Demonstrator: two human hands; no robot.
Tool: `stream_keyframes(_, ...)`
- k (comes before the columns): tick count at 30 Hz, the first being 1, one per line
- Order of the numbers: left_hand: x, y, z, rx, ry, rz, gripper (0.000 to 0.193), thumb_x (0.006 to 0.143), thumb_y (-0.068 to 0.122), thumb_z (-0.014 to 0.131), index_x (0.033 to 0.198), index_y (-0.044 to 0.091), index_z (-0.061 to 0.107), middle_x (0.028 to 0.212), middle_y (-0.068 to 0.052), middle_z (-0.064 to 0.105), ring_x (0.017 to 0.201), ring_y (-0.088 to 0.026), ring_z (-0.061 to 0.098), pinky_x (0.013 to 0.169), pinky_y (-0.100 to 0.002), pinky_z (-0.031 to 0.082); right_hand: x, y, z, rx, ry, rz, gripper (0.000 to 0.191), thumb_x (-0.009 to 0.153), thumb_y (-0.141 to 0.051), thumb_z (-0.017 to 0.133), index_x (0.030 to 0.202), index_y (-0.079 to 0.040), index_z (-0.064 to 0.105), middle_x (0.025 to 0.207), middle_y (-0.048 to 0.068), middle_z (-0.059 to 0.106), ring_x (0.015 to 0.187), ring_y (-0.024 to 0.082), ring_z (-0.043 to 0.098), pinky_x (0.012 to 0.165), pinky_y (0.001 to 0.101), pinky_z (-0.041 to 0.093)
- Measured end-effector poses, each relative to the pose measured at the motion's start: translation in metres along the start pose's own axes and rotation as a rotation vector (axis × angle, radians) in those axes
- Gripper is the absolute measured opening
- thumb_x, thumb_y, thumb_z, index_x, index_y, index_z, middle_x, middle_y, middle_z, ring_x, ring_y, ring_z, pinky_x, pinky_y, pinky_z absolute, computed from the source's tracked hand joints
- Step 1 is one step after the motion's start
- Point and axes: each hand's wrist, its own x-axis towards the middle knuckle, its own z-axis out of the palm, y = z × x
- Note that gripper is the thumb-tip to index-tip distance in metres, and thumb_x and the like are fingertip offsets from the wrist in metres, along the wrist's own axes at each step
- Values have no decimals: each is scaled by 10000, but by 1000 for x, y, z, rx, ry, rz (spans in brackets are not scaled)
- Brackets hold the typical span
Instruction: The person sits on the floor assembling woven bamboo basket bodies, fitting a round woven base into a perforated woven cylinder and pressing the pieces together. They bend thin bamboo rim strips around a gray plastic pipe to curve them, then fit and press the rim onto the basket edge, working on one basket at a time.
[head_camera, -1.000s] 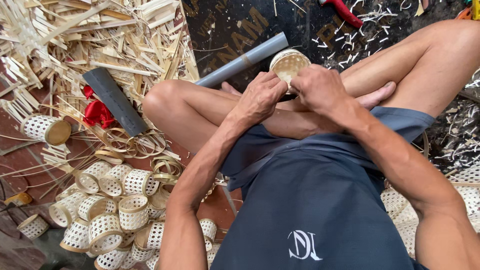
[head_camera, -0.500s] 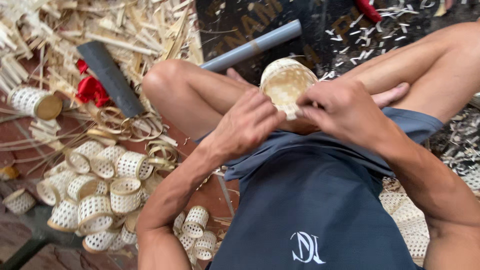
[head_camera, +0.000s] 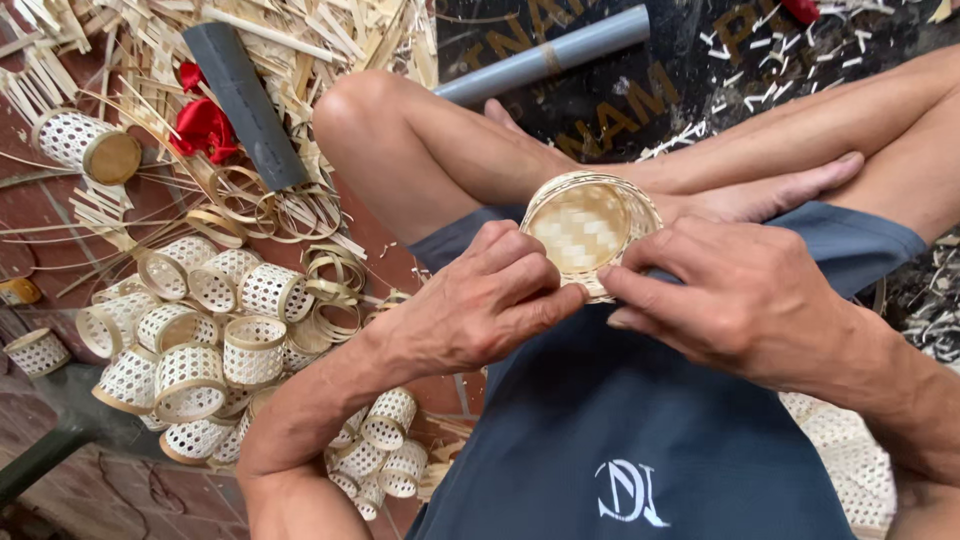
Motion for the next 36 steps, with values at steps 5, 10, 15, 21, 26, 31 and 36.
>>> stream_keyframes(5, -3, 14, -1, 79, -24, 50, 397, 968, 108, 702, 1330, -18, 603, 1084, -95, 564, 1065, -280, 558, 992, -463, 453, -13, -8, -4, -196, -35, -120, 301, 748, -134, 718, 1038, -58, 747, 819, 35, 638, 701, 196, 638, 573, 345, 493)
stream_keyframes(10, -2, 24, -6, 91, -45, 86, 404, 973, 119, 715, 1332, -30, 604, 1087, -98, 581, 1069, -281, 573, 1004, -472, 453, -20, -19, -8, -266, -31, -157, 305, 784, -149, 723, 1072, -51, 744, 827, 26, 599, 708, 181, 605, 579, 327, 457)
stream_keyframes(15, 1, 28, -9, 66, -23, 116, 381, 959, 75, 691, 1306, -54, 599, 1144, -134, 621, 1142, -308, 600, 1056, -491, 469, -22, -23, -13, -263, 18, -180, 280, 773, -137, 730, 1032, -28, 740, 816, 38, 601, 692, 176, 599, 575, 317, 456)
stream_keyframes(21, 4, 30, -10, 33, -19, 130, 232, 938, 133, 722, 1078, -6, 601, 1107, -153, 639, 1088, -311, 618, 1016, -493, 478, -29, -27, -13, -247, -12, -132, 281, 764, -136, 727, 1022, -24, 734, 821, 50, 602, 703, 195, 613, 580, 328, 474)
stream_keyframes(26, 5, 32, -5, 35, 15, 125, 224, 951, 120, 726, 1079, -14, 600, 1080, -147, 643, 1064, -298, 625, 991, -480, 486, -32, -28, -12, -259, -46, -132, 320, 758, -158, 715, 1044, -16, 734, 821, 42, 593, 685, 183, 599, 565, 320, 464)
stream_keyframes(31, 7, 33, 6, 118, 68, 119, 296, 938, 81, 720, 1189, -55, 643, 1008, -101, 606, 1017, -268, 610, 950, -464, 488, -34, -29, -10, -259, -21, -123, 276, 768, -153, 720, 1011, -21, 734, 783, 31, 561, 655, 173, 576, 542, 315, 435)
stream_keyframes(36, 9, 40, 15, 211, 85, 83, 362, 959, 120, 752, 1249, -83, 677, 965, -64, 558, 987, -249, 587, 897, -468, 472, -35, -28, -10, -289, 16, -140, 222, 773, -122, 736, 975, -29, 739, 757, 26, 557, 631, 176, 569, 520, 326, 427)
